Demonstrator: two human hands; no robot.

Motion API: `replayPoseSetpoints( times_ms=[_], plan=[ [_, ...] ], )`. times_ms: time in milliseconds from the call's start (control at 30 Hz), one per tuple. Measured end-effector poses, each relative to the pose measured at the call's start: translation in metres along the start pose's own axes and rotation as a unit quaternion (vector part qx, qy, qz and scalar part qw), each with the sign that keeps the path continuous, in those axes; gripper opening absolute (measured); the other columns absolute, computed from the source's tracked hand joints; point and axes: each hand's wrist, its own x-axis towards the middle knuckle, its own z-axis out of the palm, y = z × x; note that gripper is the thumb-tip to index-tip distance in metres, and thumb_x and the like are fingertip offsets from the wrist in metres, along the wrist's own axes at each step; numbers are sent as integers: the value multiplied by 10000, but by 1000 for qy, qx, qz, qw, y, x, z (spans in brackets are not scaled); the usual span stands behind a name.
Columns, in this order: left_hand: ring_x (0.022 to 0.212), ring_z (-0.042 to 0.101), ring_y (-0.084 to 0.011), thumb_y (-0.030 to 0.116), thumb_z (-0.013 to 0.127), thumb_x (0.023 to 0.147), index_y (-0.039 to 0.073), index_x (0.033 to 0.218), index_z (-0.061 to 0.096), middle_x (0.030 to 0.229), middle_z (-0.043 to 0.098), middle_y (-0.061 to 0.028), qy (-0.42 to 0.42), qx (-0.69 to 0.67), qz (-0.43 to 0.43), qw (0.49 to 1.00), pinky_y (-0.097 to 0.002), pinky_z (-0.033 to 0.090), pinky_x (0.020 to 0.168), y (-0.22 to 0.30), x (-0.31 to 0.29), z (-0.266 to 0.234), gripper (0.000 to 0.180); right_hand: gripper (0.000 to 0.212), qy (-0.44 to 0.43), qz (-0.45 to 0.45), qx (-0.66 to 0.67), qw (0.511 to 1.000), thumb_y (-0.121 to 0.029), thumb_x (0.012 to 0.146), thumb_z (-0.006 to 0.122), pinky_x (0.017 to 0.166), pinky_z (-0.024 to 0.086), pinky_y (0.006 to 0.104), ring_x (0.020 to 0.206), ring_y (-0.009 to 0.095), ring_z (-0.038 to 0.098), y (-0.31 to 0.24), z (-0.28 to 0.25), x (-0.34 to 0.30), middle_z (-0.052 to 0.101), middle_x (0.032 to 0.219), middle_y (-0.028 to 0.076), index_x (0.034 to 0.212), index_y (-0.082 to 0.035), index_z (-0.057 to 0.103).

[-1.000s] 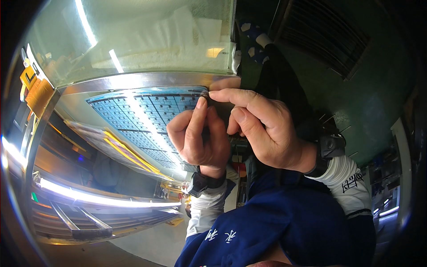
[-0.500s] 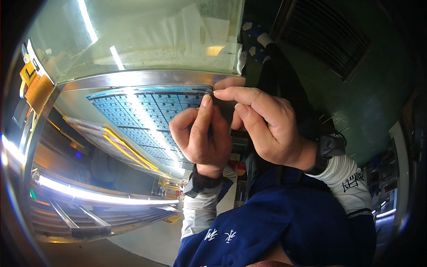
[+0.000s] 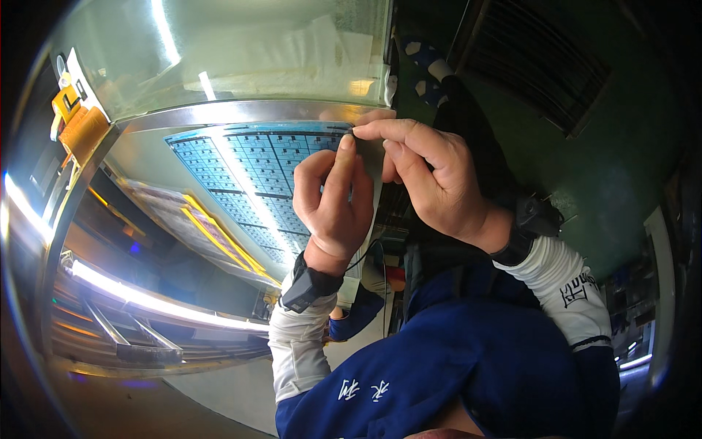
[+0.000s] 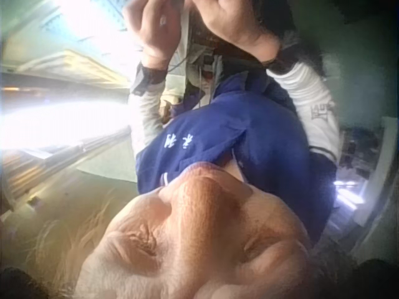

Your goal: The recorder is placing and aligning small components or protective layers onto a large green circuit board panel on an industrial workbench.

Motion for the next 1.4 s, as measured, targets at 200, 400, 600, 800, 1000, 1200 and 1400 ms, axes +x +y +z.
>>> replayPoseSetpoints(
  times_ms=[200,400,600,800,1000,1200,1400],
  plan=[
    [745,634,-217,-74,780,814,-20,1222,739,964,618,-94,5,-1,50,999,-316,526,616,-4,4,-1,414,261,1,-20,-15,1000,26,1038,502,643,551,271,696,133,667,3,1,0,748,1208,148,1217,20,692],
    [744,640,-226,-58,781,820,-19,1192,743,966,623,-93,8,3,58,998,-325,531,614,-5,4,1,377,252,-2,-47,-59,997,31,1026,518,642,556,282,702,158,688,1,-1,4,761,1120,152,1207,24,693],
    [791,656,-257,-43,763,842,-2,1211,731,969,634,-108,27,2,21,999,-351,543,667,2,-1,4,373,165,22,-51,-126,990,24,969,628,635,557,340,735,264,742,-3,-1,7,747,898,147,1124,-16,671],
    [808,670,-287,-26,748,874,17,1195,673,1010,660,-142,77,-70,-58,993,-361,555,674,6,-8,12,333,164,25,-107,-284,953,-19,905,735,616,548,412,743,354,727,-12,-1,24,701,790,138,965,-75,594],
    [872,655,-229,-78,727,882,-3,1203,650,1098,643,-130,102,-120,-88,984,-308,549,771,9,-20,-2,339,222,15,-87,-338,937,-74,875,799,616,552,392,701,312,727,-19,11,27,706,772,110,938,-80,587],
    [1242,566,-323,-8,696,932,12,1263,645,1299,633,-159,168,56,-140,974,-453,438,1086,-28,-61,-29,335,289,16,-90,-425,900,-134,844,852,604,535,394,630,285,688,-28,16,29,667,718,88,908,-91,574],
    [1469,389,-415,151,650,1007,60,1465,571,1562,484,-176,160,114,-208,958,-568,277,1211,-62,-107,-33,474,310,17,-84,-434,897,-123,837,855,596,531,401,623,291,681,-25,20,31,658,713,87,888,-86,552]
  ],
)
